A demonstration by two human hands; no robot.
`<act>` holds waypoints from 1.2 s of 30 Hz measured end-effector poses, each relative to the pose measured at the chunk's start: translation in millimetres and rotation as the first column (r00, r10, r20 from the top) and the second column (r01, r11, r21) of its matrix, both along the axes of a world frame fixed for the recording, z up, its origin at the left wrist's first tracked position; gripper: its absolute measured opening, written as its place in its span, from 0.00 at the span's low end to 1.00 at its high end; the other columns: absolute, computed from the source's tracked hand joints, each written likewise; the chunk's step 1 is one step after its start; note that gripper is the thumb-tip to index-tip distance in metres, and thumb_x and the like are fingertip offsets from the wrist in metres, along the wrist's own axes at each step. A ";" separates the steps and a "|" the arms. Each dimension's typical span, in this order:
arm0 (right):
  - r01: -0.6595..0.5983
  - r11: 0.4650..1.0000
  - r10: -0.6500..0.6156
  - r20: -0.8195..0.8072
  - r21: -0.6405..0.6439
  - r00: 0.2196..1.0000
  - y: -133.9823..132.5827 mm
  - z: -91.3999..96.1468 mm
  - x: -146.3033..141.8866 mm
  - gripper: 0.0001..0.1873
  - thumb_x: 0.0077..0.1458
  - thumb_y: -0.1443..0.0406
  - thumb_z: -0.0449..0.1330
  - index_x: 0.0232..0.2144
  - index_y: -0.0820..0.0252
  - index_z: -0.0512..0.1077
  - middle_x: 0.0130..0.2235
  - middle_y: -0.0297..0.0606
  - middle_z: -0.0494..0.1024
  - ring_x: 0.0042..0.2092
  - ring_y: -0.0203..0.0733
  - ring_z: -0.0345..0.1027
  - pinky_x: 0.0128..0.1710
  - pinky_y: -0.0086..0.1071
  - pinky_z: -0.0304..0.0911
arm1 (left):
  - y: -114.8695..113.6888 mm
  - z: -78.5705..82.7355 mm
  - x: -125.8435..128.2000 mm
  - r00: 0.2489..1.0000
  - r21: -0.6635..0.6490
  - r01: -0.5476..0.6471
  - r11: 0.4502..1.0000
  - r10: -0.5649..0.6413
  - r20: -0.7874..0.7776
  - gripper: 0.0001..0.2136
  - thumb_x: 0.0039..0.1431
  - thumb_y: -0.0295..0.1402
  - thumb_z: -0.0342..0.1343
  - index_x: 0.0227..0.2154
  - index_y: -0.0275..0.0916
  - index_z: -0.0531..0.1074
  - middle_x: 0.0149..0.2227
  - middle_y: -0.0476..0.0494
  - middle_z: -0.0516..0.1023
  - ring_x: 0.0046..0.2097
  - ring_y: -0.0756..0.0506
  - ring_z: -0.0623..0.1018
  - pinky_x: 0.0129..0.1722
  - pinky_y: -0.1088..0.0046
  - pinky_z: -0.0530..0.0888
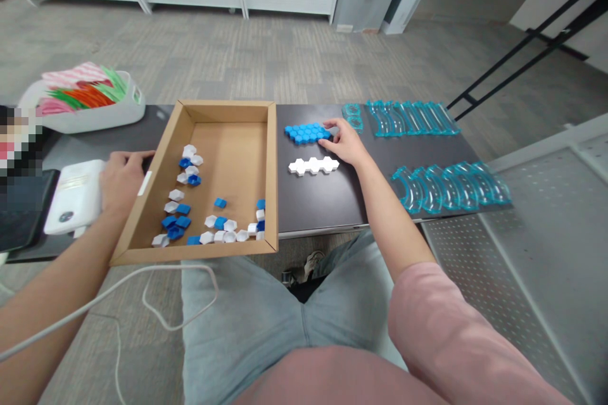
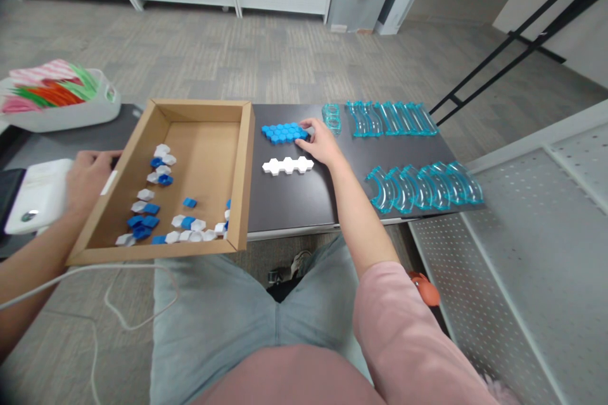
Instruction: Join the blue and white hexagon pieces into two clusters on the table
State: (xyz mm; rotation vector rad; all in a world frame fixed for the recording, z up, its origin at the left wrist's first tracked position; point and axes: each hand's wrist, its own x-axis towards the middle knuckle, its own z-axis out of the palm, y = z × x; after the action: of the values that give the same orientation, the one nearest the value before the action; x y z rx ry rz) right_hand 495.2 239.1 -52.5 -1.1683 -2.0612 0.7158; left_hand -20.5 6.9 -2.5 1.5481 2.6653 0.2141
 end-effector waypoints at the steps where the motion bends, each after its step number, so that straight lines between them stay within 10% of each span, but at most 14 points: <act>1: -0.002 1.000 0.002 -0.005 0.005 1.000 0.9 -1.1 0.9 0.29 0.58 0.56 0.76 0.60 0.52 0.78 0.63 0.47 0.84 0.36 0.42 0.73 0.46 0.47 0.80 | 0.3 -0.3 -0.4 1.000 -0.004 -0.005 1.000 0.005 -0.009 0.34 0.77 0.38 0.44 0.78 0.34 0.76 0.69 0.22 0.74 0.72 0.26 0.75 0.76 0.48 0.72; 22: 0.139 0.974 -0.115 -0.138 0.181 0.984 -23.7 36.3 -11.4 0.12 0.67 0.60 0.64 0.51 0.51 0.79 0.45 0.39 0.80 0.38 0.46 0.71 0.43 0.41 0.73 | -3.0 7.3 18.0 0.999 0.013 0.027 1.000 -0.027 0.028 0.32 0.79 0.40 0.51 0.78 0.31 0.74 0.71 0.19 0.73 0.69 0.25 0.75 0.69 0.51 0.71; 27: -0.289 0.918 0.293 0.025 0.271 0.956 -63.8 84.8 -87.5 0.10 0.74 0.58 0.65 0.53 0.51 0.81 0.45 0.39 0.83 0.39 0.46 0.73 0.44 0.41 0.71 | -4.4 2.9 21.7 0.997 0.102 0.047 0.994 -0.053 0.049 0.30 0.79 0.38 0.49 0.76 0.30 0.76 0.71 0.19 0.74 0.70 0.24 0.74 0.70 0.49 0.68; 30: -0.649 0.733 0.593 0.277 0.201 0.756 -95.7 111.7 -160.5 0.10 0.76 0.59 0.66 0.54 0.53 0.82 0.51 0.42 0.85 0.45 0.47 0.77 0.50 0.41 0.70 | -3.3 -3.5 20.7 0.998 0.137 0.036 0.990 -0.042 0.045 0.29 0.77 0.38 0.52 0.75 0.34 0.79 0.71 0.19 0.75 0.69 0.24 0.75 0.69 0.49 0.69; 32: -0.764 0.638 0.666 0.428 0.099 0.611 -112.3 120.0 -208.5 0.10 0.77 0.60 0.67 0.55 0.54 0.83 0.54 0.43 0.86 0.48 0.49 0.79 0.51 0.40 0.68 | -2.5 -7.5 19.9 0.998 0.163 0.034 0.986 -0.041 0.042 0.28 0.77 0.39 0.54 0.73 0.36 0.80 0.70 0.20 0.76 0.69 0.23 0.76 0.68 0.48 0.70; 36: -0.772 0.636 0.601 0.634 -0.009 0.487 -124.9 114.3 -275.1 0.11 0.75 0.65 0.68 0.57 0.56 0.82 0.59 0.46 0.85 0.53 0.53 0.80 0.46 0.39 0.64 | -2.5 -11.0 20.5 0.997 0.200 0.051 0.978 -0.061 0.043 0.28 0.76 0.40 0.54 0.72 0.36 0.80 0.70 0.19 0.77 0.69 0.22 0.76 0.69 0.46 0.70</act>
State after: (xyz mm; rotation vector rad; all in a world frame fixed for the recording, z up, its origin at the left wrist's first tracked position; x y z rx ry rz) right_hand 220.1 114.1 61.9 -0.3171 -3.1245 0.3728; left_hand -0.1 4.4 -13.5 1.6450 2.6273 0.5239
